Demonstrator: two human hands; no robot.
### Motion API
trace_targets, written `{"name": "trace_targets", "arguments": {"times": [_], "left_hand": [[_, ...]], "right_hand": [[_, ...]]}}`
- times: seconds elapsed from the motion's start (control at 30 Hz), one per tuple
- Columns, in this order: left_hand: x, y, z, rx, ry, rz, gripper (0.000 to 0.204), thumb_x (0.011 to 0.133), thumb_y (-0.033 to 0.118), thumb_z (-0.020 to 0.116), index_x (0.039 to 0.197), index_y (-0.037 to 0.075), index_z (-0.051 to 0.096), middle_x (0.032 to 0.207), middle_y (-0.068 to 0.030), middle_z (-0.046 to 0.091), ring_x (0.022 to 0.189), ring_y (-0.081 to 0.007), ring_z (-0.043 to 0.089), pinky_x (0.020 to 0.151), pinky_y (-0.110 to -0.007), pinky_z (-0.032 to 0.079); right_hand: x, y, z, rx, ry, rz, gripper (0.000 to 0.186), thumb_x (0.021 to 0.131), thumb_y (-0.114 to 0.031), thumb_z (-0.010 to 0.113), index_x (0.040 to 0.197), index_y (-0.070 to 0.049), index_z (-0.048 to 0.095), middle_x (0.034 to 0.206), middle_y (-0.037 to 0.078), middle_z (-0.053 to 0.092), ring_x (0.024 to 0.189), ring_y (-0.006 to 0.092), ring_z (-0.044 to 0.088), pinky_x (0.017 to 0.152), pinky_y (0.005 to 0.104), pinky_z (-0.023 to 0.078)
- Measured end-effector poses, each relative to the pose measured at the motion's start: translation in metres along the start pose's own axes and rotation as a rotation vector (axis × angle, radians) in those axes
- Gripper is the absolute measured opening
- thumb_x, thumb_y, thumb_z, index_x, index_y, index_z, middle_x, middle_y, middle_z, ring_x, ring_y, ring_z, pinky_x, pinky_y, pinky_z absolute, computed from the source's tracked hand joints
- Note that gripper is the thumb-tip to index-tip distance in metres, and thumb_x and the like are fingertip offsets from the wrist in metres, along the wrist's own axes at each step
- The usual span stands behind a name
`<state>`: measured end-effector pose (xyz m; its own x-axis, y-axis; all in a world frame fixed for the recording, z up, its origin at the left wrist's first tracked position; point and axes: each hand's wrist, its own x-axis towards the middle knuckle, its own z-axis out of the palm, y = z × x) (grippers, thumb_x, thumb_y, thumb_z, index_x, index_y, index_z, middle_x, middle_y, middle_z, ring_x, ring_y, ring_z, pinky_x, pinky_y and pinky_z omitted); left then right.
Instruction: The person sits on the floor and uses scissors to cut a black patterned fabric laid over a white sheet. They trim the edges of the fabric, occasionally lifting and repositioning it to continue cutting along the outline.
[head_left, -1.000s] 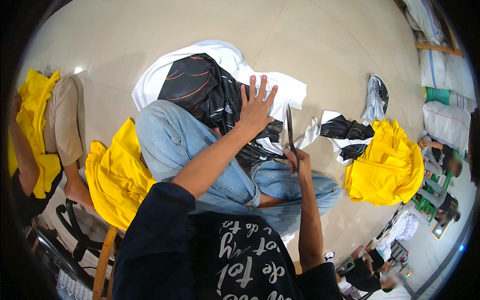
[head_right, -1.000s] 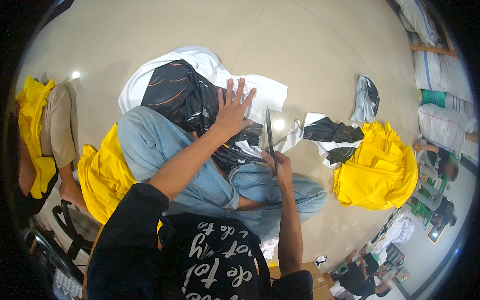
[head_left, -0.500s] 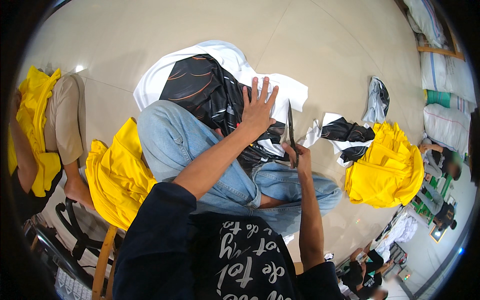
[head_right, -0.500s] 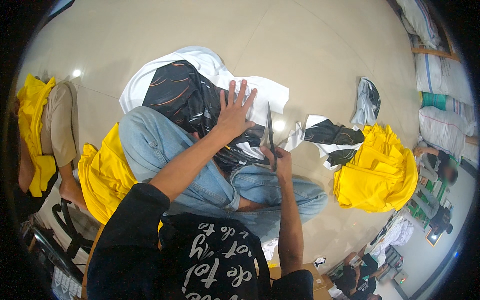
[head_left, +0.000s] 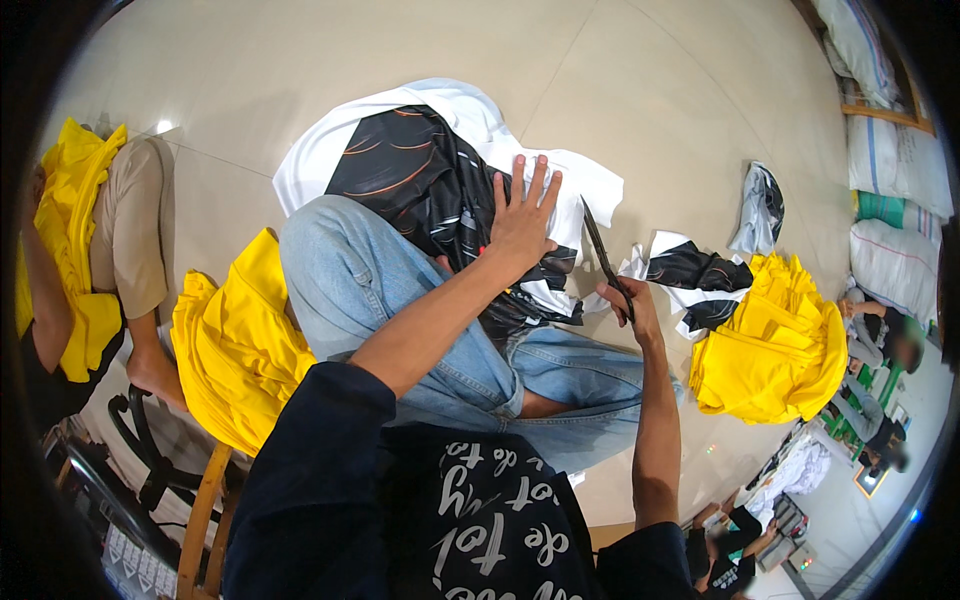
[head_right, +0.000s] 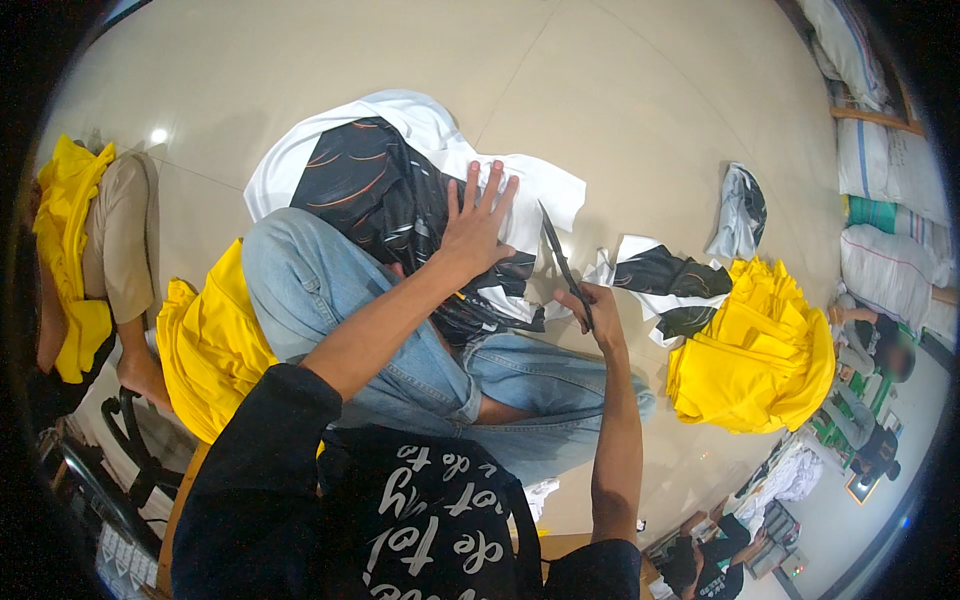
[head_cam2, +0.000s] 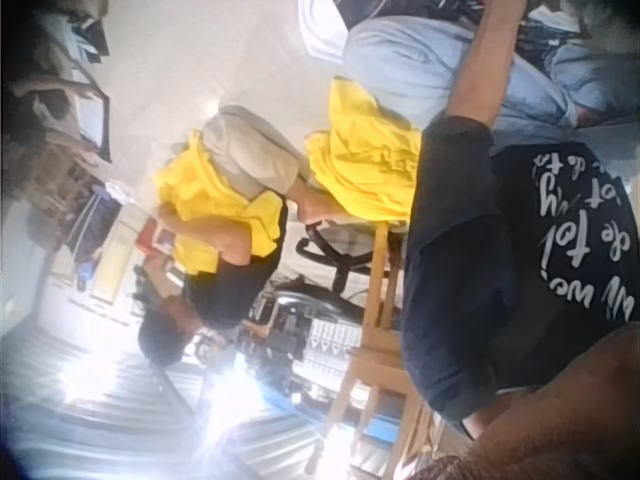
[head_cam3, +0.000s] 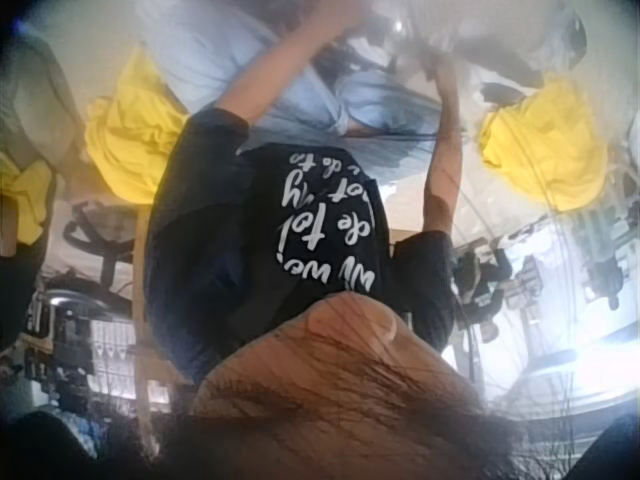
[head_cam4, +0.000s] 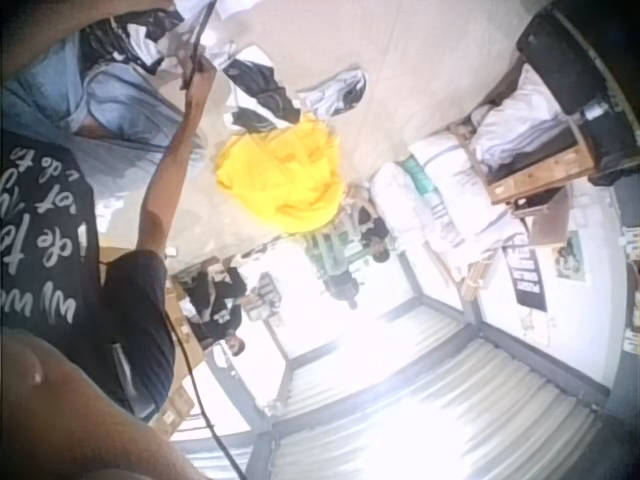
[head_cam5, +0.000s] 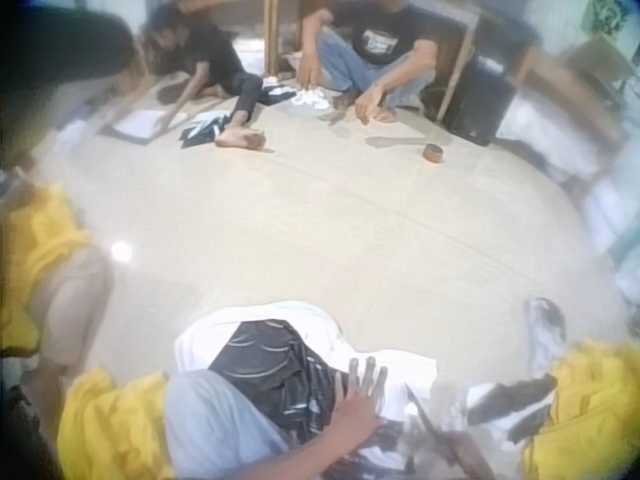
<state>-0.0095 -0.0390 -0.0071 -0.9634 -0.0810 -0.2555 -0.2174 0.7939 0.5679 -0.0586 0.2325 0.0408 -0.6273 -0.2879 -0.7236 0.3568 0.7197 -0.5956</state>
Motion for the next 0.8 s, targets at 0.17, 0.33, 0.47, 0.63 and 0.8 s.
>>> {"name": "trace_targets", "arguments": {"times": [0.17,0.33,0.47,0.63,0.8], "left_hand": [[0.0,0.0,0.001,-0.001,0.007,0.001,0.121,0.072,0.039,0.089,0.165,0.013,0.017,0.172,-0.0179,0.0,0.157,-0.0466,-0.004,0.122,-0.069,0.008],[0.0,0.0,0.0,0.008,0.01,-0.006,0.121,0.071,0.039,0.09,0.164,0.012,0.018,0.172,-0.0189,0.002,0.157,-0.0472,-0.002,0.122,-0.069,0.009],[-0.002,0.003,0.001,0.037,0.041,0.022,0.119,0.071,0.037,0.09,0.164,0.01,0.02,0.171,-0.0207,0.005,0.157,-0.0481,-0.001,0.122,-0.07,0.01],[-0.003,0.006,0.003,0.033,0.038,-0.012,0.121,0.071,0.039,0.09,0.163,0.006,0.019,0.171,-0.0217,0.006,0.156,-0.0486,0.0,0.121,-0.07,0.011],[-0.004,0.004,0.002,0.035,0.036,-0.041,0.125,0.07,0.041,0.09,0.164,0.005,0.016,0.171,-0.0212,0.005,0.157,-0.0484,-0.001,0.121,-0.07,0.011]], "right_hand": [[0.005,0.005,0.005,-0.108,0.05,-0.007,0.053,0.079,-0.049,0.087,0.068,-0.005,0.06,0.052,-0.004,0.043,0.043,0.0075,0.043,0.041,0.0271,0.031],[0.001,-0.004,0.007,-0.153,0.062,0.012,0.054,0.078,-0.05,0.087,0.068,-0.005,0.059,0.052,-0.003,0.043,0.044,0.0079,0.043,0.042,0.0269,0.032],[0.004,-0.01,0.008,-0.104,0.045,0.002,0.048,0.083,-0.045,0.084,0.068,-0.006,0.06,0.051,-0.004,0.044,0.042,0.0065,0.042,0.041,0.0252,0.031],[0.003,0.002,0.004,-0.074,-0.027,0.01,0.046,0.086,-0.043,0.082,0.068,-0.007,0.059,0.05,-0.004,0.045,0.041,0.0063,0.041,0.041,0.0255,0.029],[-0.005,0.009,-0.007,-0.115,-0.115,-0.017,0.046,0.086,-0.044,0.081,0.069,-0.007,0.06,0.05,-0.003,0.046,0.041,0.0066,0.041,0.041,0.0261,0.028]]}}
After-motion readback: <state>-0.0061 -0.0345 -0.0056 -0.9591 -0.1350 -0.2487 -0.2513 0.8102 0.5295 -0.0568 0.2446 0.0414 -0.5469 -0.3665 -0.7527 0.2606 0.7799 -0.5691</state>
